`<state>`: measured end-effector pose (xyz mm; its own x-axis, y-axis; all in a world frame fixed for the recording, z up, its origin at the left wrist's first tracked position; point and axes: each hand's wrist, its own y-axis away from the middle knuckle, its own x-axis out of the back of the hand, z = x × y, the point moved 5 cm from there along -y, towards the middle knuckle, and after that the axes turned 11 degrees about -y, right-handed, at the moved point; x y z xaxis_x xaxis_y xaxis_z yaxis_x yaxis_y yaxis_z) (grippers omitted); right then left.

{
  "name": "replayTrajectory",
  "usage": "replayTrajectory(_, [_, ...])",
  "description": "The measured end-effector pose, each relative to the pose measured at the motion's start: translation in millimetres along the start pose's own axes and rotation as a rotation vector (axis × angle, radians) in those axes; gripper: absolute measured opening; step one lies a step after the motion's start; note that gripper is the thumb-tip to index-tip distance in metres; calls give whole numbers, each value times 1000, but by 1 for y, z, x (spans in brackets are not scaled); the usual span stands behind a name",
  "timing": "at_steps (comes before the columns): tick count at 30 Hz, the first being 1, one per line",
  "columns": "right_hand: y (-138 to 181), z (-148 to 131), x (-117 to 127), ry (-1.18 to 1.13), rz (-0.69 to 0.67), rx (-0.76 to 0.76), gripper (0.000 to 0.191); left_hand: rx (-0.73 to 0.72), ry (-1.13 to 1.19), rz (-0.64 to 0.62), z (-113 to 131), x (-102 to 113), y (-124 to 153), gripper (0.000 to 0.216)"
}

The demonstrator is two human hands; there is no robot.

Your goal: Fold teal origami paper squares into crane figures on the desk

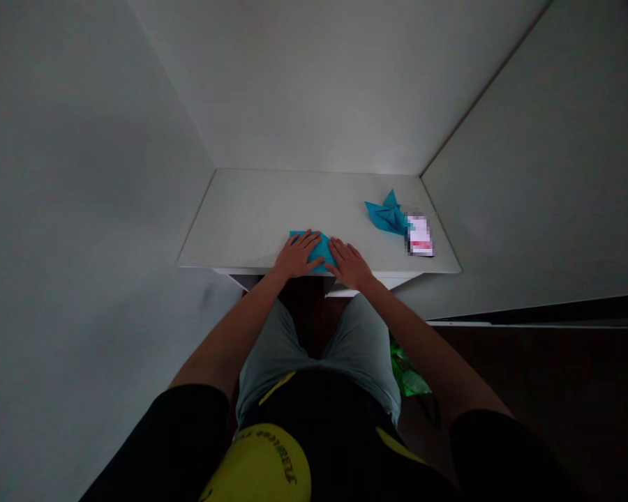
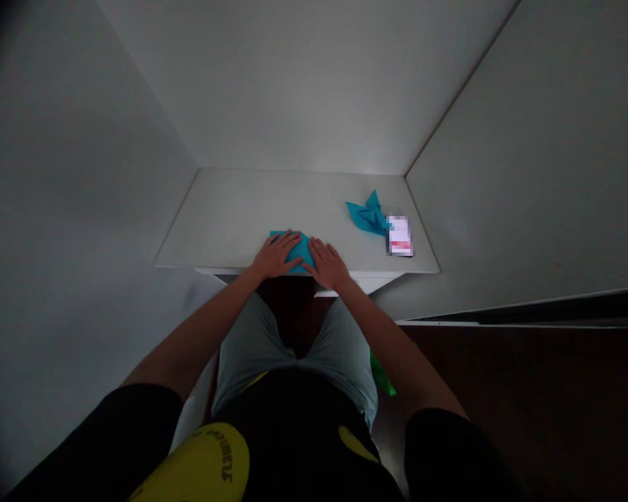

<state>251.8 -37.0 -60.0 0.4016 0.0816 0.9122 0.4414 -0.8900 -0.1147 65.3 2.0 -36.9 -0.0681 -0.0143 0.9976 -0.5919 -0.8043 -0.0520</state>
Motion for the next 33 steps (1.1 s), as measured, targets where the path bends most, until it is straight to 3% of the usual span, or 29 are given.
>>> replayTrajectory(5, [31, 4, 4, 5, 12, -4, 84, 58, 4, 34, -3, 0, 0, 69])
replayTrajectory(13, [-22, -3, -1, 25, -28, 3, 73, 60, 15, -7, -8, -6, -4, 73])
replayTrajectory(19, [-26, 1, 1, 32, -23, 16, 71, 473, 35, 78, -39, -1, -8, 86])
replayTrajectory(26, [-26, -1, 2, 5, -9, 11, 71, 676, 207, 109, -60, 14, -15, 50])
replayTrajectory(28, [-26, -2, 2, 2, -6, 11, 71, 632, 289, 124, -53, 15, -17, 47])
replayTrajectory(33, [-25, -1, 2, -14, -10, 18, 71, 325, 369, 128, -11, 8, -11, 60])
